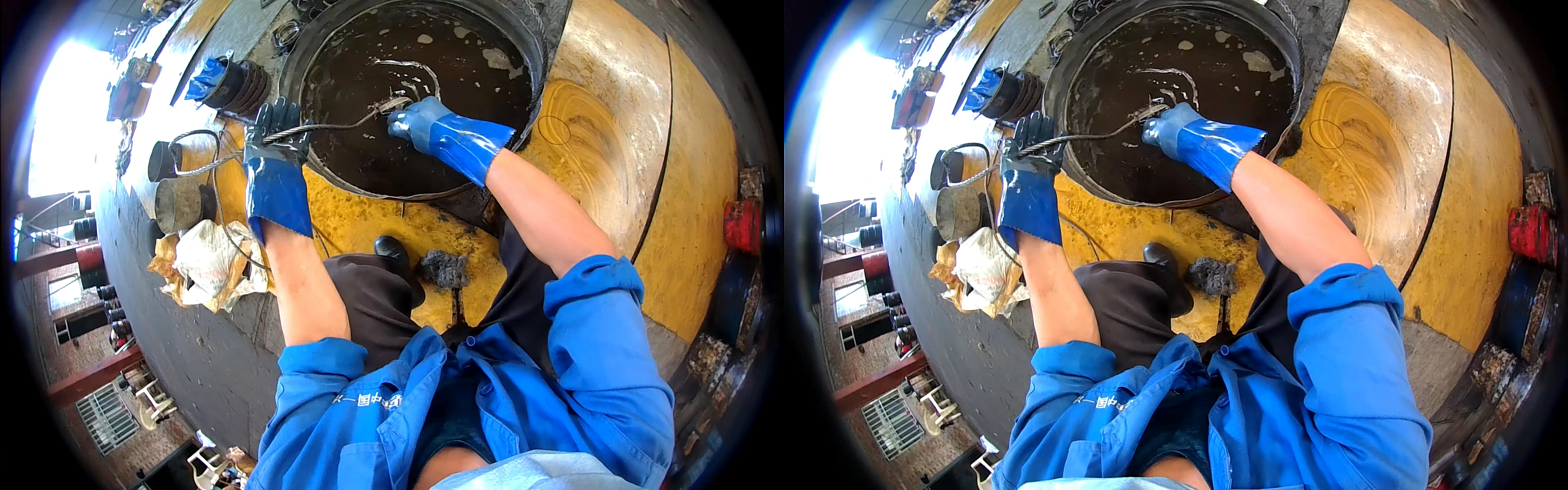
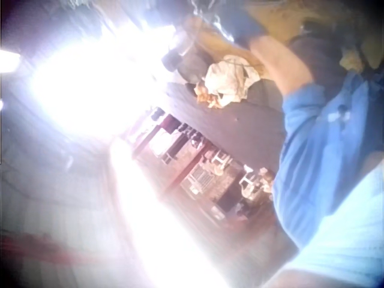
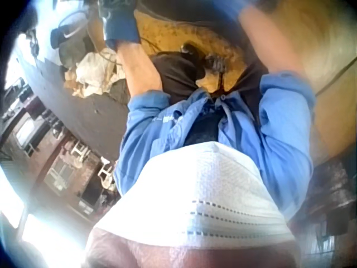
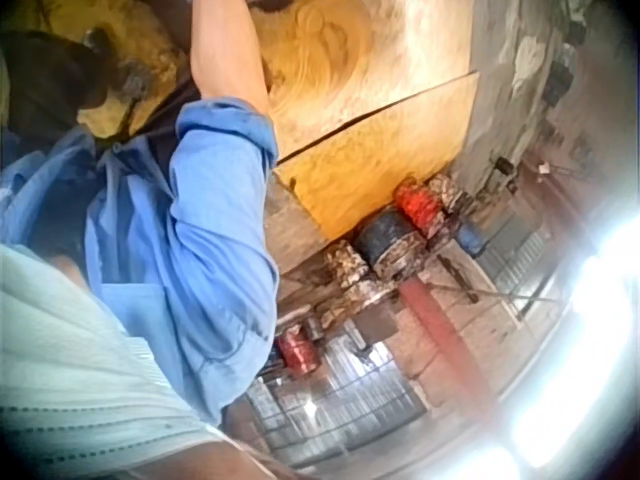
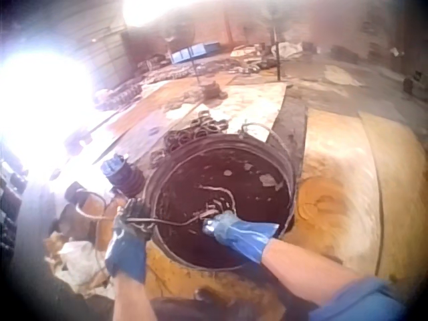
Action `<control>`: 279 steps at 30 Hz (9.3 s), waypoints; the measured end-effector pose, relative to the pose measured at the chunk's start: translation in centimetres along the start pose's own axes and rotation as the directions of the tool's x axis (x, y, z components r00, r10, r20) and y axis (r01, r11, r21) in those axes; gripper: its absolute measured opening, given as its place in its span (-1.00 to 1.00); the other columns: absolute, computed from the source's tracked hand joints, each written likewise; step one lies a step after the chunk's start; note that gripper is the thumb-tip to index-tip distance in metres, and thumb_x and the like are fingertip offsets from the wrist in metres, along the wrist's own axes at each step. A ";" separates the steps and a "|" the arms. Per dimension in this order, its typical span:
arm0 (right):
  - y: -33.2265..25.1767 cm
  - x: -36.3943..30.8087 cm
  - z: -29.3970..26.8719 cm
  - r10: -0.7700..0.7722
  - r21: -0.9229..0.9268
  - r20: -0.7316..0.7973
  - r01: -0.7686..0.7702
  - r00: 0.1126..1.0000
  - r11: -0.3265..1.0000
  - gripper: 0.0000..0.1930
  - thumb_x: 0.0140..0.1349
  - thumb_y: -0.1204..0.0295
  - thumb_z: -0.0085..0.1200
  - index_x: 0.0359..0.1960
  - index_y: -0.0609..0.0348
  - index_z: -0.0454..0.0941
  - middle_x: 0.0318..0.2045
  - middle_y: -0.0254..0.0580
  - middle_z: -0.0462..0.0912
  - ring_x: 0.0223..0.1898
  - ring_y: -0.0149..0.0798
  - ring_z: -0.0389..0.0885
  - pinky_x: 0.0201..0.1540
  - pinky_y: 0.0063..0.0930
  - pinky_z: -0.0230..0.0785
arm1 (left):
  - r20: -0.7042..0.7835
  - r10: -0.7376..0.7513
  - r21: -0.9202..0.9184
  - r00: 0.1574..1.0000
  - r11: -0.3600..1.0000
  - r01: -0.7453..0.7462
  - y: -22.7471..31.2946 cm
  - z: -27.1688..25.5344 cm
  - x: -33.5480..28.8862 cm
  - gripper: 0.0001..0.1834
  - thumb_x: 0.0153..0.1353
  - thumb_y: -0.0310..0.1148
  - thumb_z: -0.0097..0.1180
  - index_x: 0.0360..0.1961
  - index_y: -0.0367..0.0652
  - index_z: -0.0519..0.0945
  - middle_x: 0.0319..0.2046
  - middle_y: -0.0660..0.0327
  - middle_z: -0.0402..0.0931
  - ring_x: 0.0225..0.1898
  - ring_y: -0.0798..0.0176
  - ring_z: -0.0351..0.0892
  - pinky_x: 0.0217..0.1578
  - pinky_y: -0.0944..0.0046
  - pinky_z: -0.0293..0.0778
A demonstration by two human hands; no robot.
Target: The person cleans a metal ring using a brush inside a bucket of liquid, rotating the ring to reach all sides.
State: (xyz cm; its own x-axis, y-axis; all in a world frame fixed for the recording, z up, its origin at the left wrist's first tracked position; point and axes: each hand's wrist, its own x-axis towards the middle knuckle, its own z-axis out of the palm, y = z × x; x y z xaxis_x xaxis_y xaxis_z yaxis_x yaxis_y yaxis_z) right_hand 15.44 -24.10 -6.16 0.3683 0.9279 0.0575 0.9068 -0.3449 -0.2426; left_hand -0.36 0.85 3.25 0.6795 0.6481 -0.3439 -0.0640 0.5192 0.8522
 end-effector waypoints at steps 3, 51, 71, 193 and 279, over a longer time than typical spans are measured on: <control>0.5 -0.4 0.1 0.223 0.234 -0.089 -0.198 0.971 0.952 -0.68 0.17 0.48 0.16 -0.04 -0.17 0.64 -0.14 -0.29 0.73 -0.14 -0.04 0.70 -0.07 -0.22 0.58 | 0.032 -0.015 -0.075 0.999 0.997 0.018 0.1 0.8 0.7 -0.55 0.49 -0.17 -0.23 0.27 -0.10 0.45 0.24 0.04 0.46 0.21 -0.04 0.47 0.26 -0.03 0.37; -1.9 1.5 -6.6 0.510 0.663 0.054 -0.413 0.859 0.625 -0.66 0.32 0.13 0.13 -0.04 0.05 0.68 -0.25 -0.16 0.76 -0.24 -0.19 0.73 -0.15 -0.28 0.58 | 0.051 -0.209 0.386 0.977 0.906 0.174 -3.2 4.8 -0.5 -0.59 0.48 -0.18 -0.18 0.13 -0.17 0.56 0.01 0.10 0.66 0.03 0.09 0.65 -0.05 0.07 0.56; -2.9 -1.1 -4.9 0.616 0.990 0.140 -0.117 0.776 -0.078 -0.75 0.42 0.30 0.11 -0.01 0.13 0.68 -0.24 -0.26 0.75 -0.34 -0.43 0.70 -0.30 -0.54 0.60 | -0.052 -0.100 -0.223 0.994 0.971 0.086 -3.6 2.2 5.0 -0.73 0.44 -0.13 -0.09 -0.18 0.13 0.66 -0.21 0.35 0.72 -0.36 0.30 0.59 -0.14 0.03 0.54; -10.0 -6.0 -11.6 -0.584 -0.091 -0.138 0.577 0.800 0.812 -0.62 0.01 0.41 0.16 -0.05 0.04 0.61 -0.06 -0.22 0.64 -0.30 -0.18 0.70 -0.28 -0.27 0.55 | 0.409 -0.075 -0.322 0.909 0.920 0.221 -6.1 5.9 5.1 -0.57 0.46 -0.21 -0.07 0.30 -0.02 0.45 0.28 0.18 0.47 0.28 0.02 0.44 0.30 -0.06 0.26; 2.4 -3.8 2.2 0.355 0.350 0.222 -0.414 0.908 0.840 -0.70 0.14 0.23 0.11 -0.21 0.13 0.73 -0.29 0.05 0.74 -0.26 0.07 0.72 -0.16 -0.12 0.52 | 0.682 0.128 -0.354 0.720 0.920 0.171 0.6 8.4 1.1 -0.59 0.50 -0.17 -0.08 0.14 -0.25 0.52 -0.63 0.50 0.36 -0.76 0.58 0.15 -0.53 0.38 0.21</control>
State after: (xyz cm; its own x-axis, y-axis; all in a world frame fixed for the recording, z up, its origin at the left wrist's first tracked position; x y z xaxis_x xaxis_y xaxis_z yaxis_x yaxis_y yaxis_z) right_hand 15.77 -28.20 -9.06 0.6111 0.7514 -0.2490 0.5372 -0.6247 -0.5667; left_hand 6.47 -2.82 6.75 0.9795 0.1531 0.1307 -0.2009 0.7855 0.5853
